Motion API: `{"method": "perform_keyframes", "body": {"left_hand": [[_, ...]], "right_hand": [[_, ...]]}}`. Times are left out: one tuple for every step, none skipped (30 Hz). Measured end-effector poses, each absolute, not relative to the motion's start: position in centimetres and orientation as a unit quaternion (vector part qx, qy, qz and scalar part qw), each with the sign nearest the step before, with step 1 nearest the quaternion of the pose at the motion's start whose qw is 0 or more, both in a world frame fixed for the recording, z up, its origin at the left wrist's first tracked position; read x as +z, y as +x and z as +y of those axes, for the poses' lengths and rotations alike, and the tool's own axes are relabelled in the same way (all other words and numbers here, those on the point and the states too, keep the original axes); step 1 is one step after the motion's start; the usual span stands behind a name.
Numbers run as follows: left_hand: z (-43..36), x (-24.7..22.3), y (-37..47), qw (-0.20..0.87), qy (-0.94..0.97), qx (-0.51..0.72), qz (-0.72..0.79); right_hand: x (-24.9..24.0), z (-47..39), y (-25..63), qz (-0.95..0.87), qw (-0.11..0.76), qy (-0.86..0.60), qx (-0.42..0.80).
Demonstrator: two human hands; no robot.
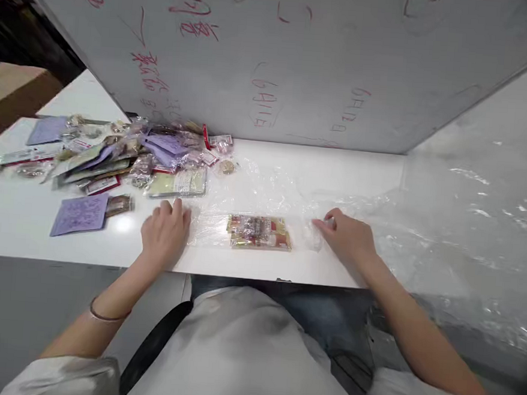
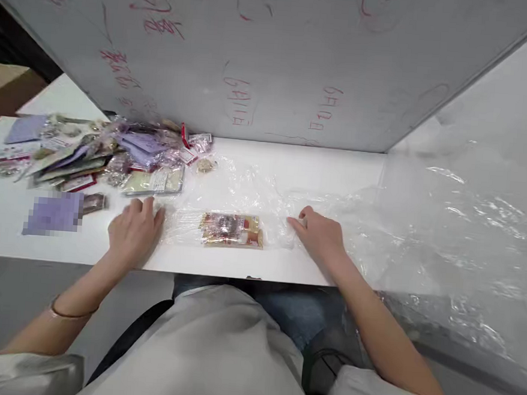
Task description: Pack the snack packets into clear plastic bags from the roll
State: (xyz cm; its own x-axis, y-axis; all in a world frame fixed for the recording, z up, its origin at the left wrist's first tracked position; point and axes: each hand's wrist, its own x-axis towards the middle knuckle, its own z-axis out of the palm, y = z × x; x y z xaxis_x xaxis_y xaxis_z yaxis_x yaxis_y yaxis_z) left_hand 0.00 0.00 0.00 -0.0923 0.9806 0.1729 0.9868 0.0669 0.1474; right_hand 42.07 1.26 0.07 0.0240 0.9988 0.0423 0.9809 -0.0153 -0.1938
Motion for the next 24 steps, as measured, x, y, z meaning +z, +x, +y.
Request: {"method": "perform_keyframes", "body": {"left_hand": [[-0.3, 0.3, -0.7, 0.040, -0.693, -0.141, -0.705], [-0.6, 0.6, -1.4, 0.053, -0.718, -0.158, -0.675], [-0.8, 1.0, -1.9, 0.053, -0.749, -0.165, -0.640], [-1.0, 1.4, -2.4, 0.040, -0.785, -0.161, -0.597], [-1.2, 1.7, -2.8, 0.004, -0.836, -0.141, -0.531], [-1.2, 2.1, -3.1, -0.041, -0.878, -0.110, -0.464], [-1.2, 2.3, -3.3, -0.087, -0.905, -0.076, -0.409], [-1.0, 2.5, -3.4, -0.124, -0.918, -0.046, -0.374], [-0.8, 2.6, -3.6, -0.150, -0.919, -0.027, -0.365], [-0.6, 2.6, -3.8, -0.166, -0.912, -0.020, -0.375], [-0.3, 2.5, -4.1, -0.176, -0.902, -0.023, -0.394], [0.0, 2.4, -4.5, -0.188, -0.889, -0.032, -0.415], [0.2, 2.2, -4.9, -0.204, -0.875, -0.046, -0.438], [0.3, 2.1, -5.4, -0.224, -0.858, -0.065, -0.457], [0.4, 1.9, -5.8, -0.251, -0.840, -0.088, -0.472], [0.4, 1.8, -6.2, -0.280, -0.820, -0.114, -0.486], [0.3, 1.6, -6.5, -0.306, -0.797, -0.140, -0.502], [0.2, 1.4, -6.7, -0.324, -0.772, -0.167, -0.522], [0.2, 1.2, -6.7, -0.330, -0.747, -0.194, -0.543], [0.1, 1.0, -6.6, -0.325, -0.724, -0.221, -0.567], [0.2, 0.8, -6.4, -0.309, -0.704, -0.246, -0.591], [0.3, 0.6, -6.0, -0.285, -0.686, -0.268, -0.613], [0.4, 0.5, -5.7, -0.258, -0.672, -0.286, -0.633], [0.7, 0.4, -5.3, -0.234, -0.661, -0.295, -0.649]], "right_hand": [[0.7, 0.6, 42.3, -0.725, 0.137, -0.675, 0.002], [1.2, 0.0, 42.5, -0.753, 0.177, -0.633, -0.034], [1.7, -0.7, 42.6, -0.782, 0.203, -0.587, -0.055], [2.0, -1.3, 42.5, -0.812, 0.217, -0.538, -0.060], [2.2, -1.8, 42.3, -0.856, 0.212, -0.469, -0.044], [2.1, -2.2, 41.9, -0.893, 0.193, -0.406, -0.012], [1.9, -2.5, 41.4, -0.916, 0.171, -0.361, 0.020], [1.5, -2.5, 41.0, -0.928, 0.153, -0.337, 0.045], [1.0, -2.4, 40.6, -0.931, 0.146, -0.330, 0.059], [0.5, -2.1, 40.3, -0.929, 0.147, -0.332, 0.063], [-0.1, -1.6, 40.2, -0.926, 0.154, -0.339, 0.062], [-0.5, -1.1, 40.2, -0.923, 0.162, -0.345, 0.061], [-0.9, -0.6, 40.3, -0.919, 0.169, -0.350, 0.064], [-1.1, -0.1, 40.5, -0.915, 0.177, -0.357, 0.071], [-1.2, 0.3, 40.7, -0.907, 0.187, -0.369, 0.084], [-1.2, 0.6, 40.8, -0.894, 0.199, -0.388, 0.104], [-1.0, 0.8, 40.9, -0.874, 0.215, -0.416, 0.128], [-0.7, 1.0, 40.8, -0.850, 0.231, -0.447, 0.153], [-0.5, 1.1, 40.6, -0.824, 0.244, -0.478, 0.179], [-0.2, 1.3, 40.4, -0.799, 0.253, -0.506, 0.205], [0.1, 1.5, 40.1, -0.777, 0.255, -0.528, 0.228], [0.4, 1.8, 39.7, -0.760, 0.250, -0.547, 0.245], [0.6, 2.1, 39.4, -0.749, 0.236, -0.563, 0.256], [0.7, 2.4, 39.1, -0.742, 0.213, -0.579, 0.261]]}}
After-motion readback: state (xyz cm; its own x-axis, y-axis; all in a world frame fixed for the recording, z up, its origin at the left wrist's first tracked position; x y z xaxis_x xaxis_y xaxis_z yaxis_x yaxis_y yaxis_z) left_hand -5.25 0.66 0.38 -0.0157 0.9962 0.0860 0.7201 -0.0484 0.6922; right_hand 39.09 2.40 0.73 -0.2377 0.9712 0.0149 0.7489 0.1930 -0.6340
